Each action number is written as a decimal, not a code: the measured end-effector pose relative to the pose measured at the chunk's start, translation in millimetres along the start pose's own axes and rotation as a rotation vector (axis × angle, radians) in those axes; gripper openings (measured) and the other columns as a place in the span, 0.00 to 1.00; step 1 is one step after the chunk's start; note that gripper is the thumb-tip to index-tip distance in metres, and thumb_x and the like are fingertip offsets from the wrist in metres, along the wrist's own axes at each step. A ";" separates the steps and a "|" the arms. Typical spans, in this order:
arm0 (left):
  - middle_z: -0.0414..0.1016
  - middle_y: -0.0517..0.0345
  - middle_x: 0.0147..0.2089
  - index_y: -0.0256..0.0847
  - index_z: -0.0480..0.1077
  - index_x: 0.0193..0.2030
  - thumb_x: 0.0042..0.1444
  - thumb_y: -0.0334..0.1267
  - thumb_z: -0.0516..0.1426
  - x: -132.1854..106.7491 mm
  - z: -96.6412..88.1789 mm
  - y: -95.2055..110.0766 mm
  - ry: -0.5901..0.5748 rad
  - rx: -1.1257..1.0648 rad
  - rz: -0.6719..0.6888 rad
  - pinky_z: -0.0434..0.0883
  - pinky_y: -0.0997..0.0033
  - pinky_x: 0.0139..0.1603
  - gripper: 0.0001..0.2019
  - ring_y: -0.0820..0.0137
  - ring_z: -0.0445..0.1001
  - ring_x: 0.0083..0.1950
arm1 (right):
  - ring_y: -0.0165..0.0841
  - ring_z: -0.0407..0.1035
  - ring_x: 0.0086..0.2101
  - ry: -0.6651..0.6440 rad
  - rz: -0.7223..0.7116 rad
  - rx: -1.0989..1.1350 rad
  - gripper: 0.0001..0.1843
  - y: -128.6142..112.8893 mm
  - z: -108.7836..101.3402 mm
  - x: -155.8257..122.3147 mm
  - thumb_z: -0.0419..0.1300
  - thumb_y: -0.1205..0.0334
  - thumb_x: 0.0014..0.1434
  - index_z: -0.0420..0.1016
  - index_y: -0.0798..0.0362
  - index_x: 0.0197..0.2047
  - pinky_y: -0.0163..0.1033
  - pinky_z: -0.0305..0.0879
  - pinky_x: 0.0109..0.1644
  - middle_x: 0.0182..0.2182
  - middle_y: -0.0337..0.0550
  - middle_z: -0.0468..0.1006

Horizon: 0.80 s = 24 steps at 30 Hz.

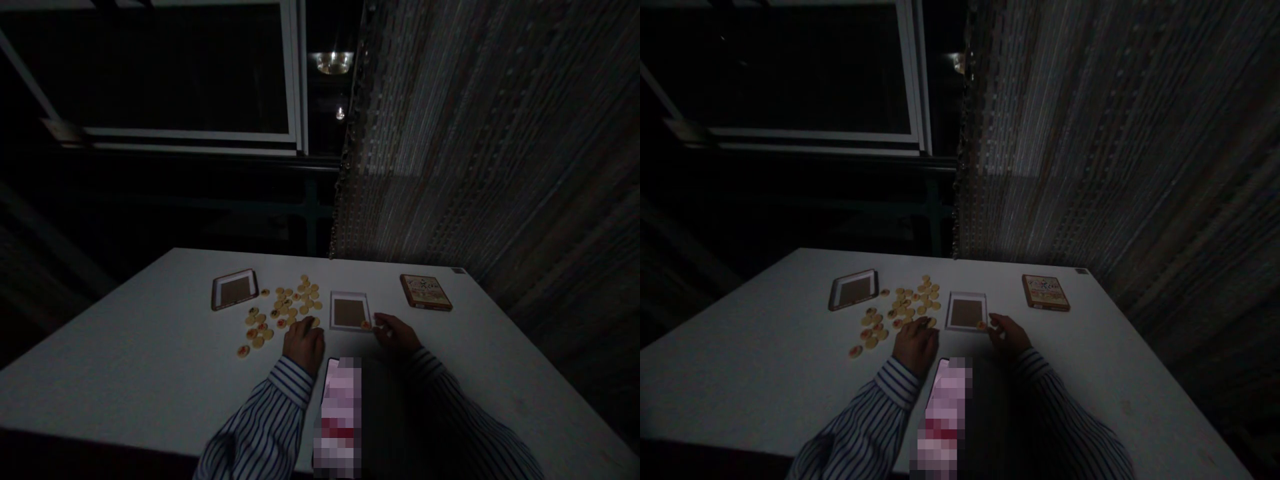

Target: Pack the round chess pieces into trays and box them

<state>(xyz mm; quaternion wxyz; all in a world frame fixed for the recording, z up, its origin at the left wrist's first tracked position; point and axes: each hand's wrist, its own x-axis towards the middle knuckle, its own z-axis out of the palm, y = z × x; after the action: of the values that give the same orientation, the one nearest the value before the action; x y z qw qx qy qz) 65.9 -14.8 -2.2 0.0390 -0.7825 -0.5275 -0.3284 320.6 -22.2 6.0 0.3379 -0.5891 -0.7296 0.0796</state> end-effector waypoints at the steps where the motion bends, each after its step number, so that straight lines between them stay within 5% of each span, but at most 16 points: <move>1: 0.70 0.52 0.45 0.43 0.73 0.33 0.49 0.34 0.53 -1.2 -3.0 -1.2 -0.001 -0.015 0.008 0.66 0.60 0.41 0.08 0.61 0.65 0.44 | 0.30 0.69 0.27 0.014 -0.006 -0.016 0.19 -4.4 -3.1 1.1 0.50 0.57 0.51 0.69 0.55 0.44 0.37 0.68 0.32 0.33 0.47 0.75; 6: 0.72 0.53 0.40 0.42 0.72 0.32 0.50 0.35 0.52 -7.8 -17.6 -11.7 0.030 -0.045 0.023 0.66 0.61 0.40 0.07 0.64 0.67 0.41 | 0.32 0.70 0.33 -0.013 -0.067 -0.036 0.16 -31.8 -12.9 6.1 0.48 0.57 0.53 0.71 0.54 0.39 0.37 0.67 0.36 0.33 0.46 0.76; 11: 0.72 0.53 0.36 0.40 0.71 0.30 0.50 0.37 0.52 -15.6 -34.1 -31.0 0.090 -0.004 0.000 0.66 0.61 0.40 0.07 0.64 0.68 0.39 | 0.30 0.69 0.28 -0.136 -0.153 -0.079 0.16 -59.2 -11.9 12.2 0.48 0.58 0.53 0.72 0.54 0.38 0.34 0.65 0.31 0.29 0.44 0.75; 24: 0.73 0.52 0.41 0.41 0.71 0.34 0.49 0.41 0.52 -42.8 -58.2 -83.2 0.152 0.129 -0.173 0.67 0.63 0.42 0.10 0.64 0.70 0.41 | 0.32 0.70 0.32 -0.263 -0.284 -0.101 0.15 -107.8 21.1 30.8 0.49 0.60 0.54 0.72 0.52 0.40 0.36 0.64 0.36 0.33 0.45 0.76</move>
<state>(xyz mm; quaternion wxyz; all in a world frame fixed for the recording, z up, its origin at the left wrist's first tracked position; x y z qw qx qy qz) -42.2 -36.1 -4.2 0.1006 -0.7029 -0.6087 -0.3541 219.0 -19.7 57.8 0.2176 -0.4812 -0.8462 0.0706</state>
